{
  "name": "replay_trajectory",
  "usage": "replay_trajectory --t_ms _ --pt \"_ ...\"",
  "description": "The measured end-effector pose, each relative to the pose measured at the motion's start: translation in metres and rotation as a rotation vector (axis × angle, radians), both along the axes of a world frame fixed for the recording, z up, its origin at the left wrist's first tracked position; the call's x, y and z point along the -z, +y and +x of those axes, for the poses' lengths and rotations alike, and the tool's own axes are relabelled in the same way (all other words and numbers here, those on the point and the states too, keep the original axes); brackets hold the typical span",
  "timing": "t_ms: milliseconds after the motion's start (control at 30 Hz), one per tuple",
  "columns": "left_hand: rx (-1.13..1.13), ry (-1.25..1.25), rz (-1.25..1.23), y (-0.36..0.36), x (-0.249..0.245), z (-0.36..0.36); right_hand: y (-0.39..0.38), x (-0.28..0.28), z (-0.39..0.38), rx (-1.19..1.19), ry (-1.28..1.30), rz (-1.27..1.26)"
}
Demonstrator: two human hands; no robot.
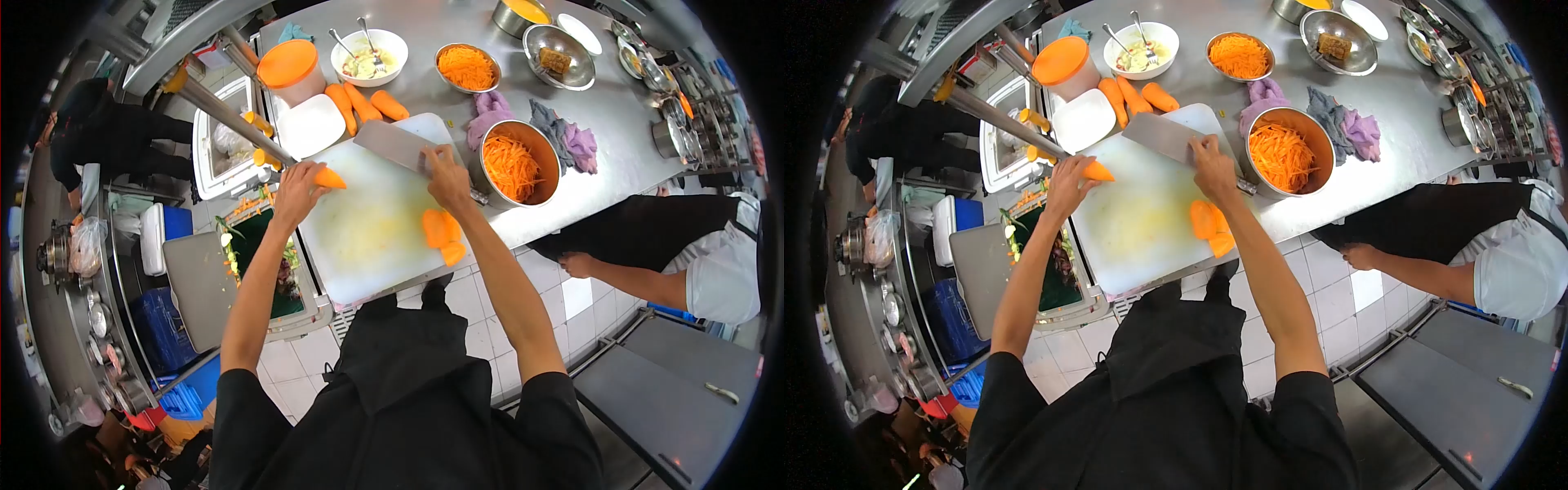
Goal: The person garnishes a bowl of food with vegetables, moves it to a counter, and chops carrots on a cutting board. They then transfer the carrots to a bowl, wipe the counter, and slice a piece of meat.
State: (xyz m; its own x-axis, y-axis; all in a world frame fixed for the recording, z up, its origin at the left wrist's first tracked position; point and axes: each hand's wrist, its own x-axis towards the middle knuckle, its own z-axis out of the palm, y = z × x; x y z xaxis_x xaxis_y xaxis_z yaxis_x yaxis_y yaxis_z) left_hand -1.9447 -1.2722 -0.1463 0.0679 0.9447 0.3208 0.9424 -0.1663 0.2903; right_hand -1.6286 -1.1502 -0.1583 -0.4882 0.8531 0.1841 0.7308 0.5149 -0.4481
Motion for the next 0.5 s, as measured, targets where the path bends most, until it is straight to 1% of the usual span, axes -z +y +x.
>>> replay_trajectory --t_ms 33,67,100,167,233,267,300,367,433,500 --pt "0.037 0.041 -0.007 0.001 -0.002 -0.001 0.001 -0.004 0.003 -0.001 -0.007 -0.008" --pt "0.018 0.092 0.011 0.000 -0.007 0.008 0.001 -0.013 0.006 -0.010 0.007 -0.011" --pt "0.023 0.081 -0.007 -0.005 -0.003 0.021 -0.003 -0.023 0.011 -0.019 0.018 -0.018" --pt "0.050 -0.120 0.088 -0.002 0.005 0.054 -0.012 -0.042 0.018 0.039 0.003 -0.066" --pt "0.134 -0.244 -0.050 -0.010 0.021 0.117 -0.032 -0.058 0.036 0.100 0.196 -0.044" --pt "0.169 -0.222 -0.058 -0.010 0.018 0.153 -0.044 -0.073 0.045 0.154 0.269 -0.105" --pt "0.201 -0.200 -0.069 -0.012 0.015 0.184 -0.057 -0.087 0.056 0.161 0.262 -0.106" --pt "0.253 -0.218 -0.081 -0.013 0.013 0.221 -0.086 -0.113 0.079 0.300 0.376 -0.184" --pt "0.304 -0.239 -0.091 -0.012 0.016 0.234 -0.117 -0.136 0.100 0.434 0.387 -0.221" --pt "0.408 -0.155 -0.029 -0.004 0.025 0.227 -0.147 -0.141 0.123 0.510 0.367 -0.222"
